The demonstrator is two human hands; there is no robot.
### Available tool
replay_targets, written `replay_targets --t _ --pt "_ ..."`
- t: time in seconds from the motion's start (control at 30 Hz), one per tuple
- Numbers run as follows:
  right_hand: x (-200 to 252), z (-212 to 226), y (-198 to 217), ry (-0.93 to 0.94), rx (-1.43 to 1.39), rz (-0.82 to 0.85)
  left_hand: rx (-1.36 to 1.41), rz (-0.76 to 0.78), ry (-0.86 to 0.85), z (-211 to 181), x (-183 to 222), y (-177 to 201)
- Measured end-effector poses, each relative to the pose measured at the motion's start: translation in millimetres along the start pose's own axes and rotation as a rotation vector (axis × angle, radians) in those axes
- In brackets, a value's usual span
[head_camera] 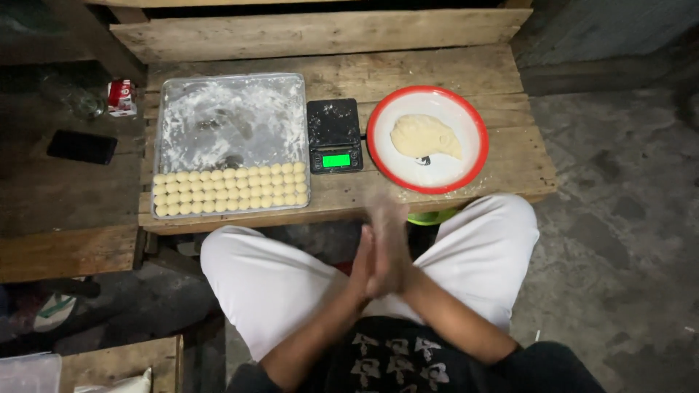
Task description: Portioning dough by weighing small pieces on a digital scale and rolling them into uniform balls.
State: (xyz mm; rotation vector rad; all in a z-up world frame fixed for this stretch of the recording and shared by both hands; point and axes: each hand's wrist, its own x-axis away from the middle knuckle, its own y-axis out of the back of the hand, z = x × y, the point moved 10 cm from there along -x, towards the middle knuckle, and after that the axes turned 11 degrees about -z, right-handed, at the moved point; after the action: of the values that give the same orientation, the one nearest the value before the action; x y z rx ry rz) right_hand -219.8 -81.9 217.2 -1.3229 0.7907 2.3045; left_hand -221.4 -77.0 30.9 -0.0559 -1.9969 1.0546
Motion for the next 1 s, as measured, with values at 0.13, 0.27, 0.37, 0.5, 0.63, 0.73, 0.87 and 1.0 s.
replay_targets --t 0.13,0.27,0.37,0.5,0.63,0.73,0.87,1.0 --pt "43 -55 -4 0.015 0.146 0.111 0.072 -0.211 0.088 -33 50 -36" --pt "11 15 -8 -0.034 -0.174 0.182 -0.16 -0.315 -0.048 -44 -3 19" --pt "49 -36 -23 -0.141 -0.084 0.251 -0.49 -0.176 -0.225 -60 40 -18" --pt "34 -36 -21 -0.107 0.017 0.197 -0.385 -0.185 -0.022 -81 78 -66" --pt "43 7 -31 -0.168 -0.202 0.341 -0.604 -0.082 -0.274 -57 48 -16" --pt "40 -29 0 -0.098 0.449 -0.143 -0.971 0.191 -0.764 -27 39 -10" --pt "57 -29 -11 0.061 0.137 0.119 -0.044 0.191 -0.179 -58 65 -59" --pt "59 -70 15 -0.69 -0.081 -0.236 -0.269 0.158 -0.458 -79 78 -78"
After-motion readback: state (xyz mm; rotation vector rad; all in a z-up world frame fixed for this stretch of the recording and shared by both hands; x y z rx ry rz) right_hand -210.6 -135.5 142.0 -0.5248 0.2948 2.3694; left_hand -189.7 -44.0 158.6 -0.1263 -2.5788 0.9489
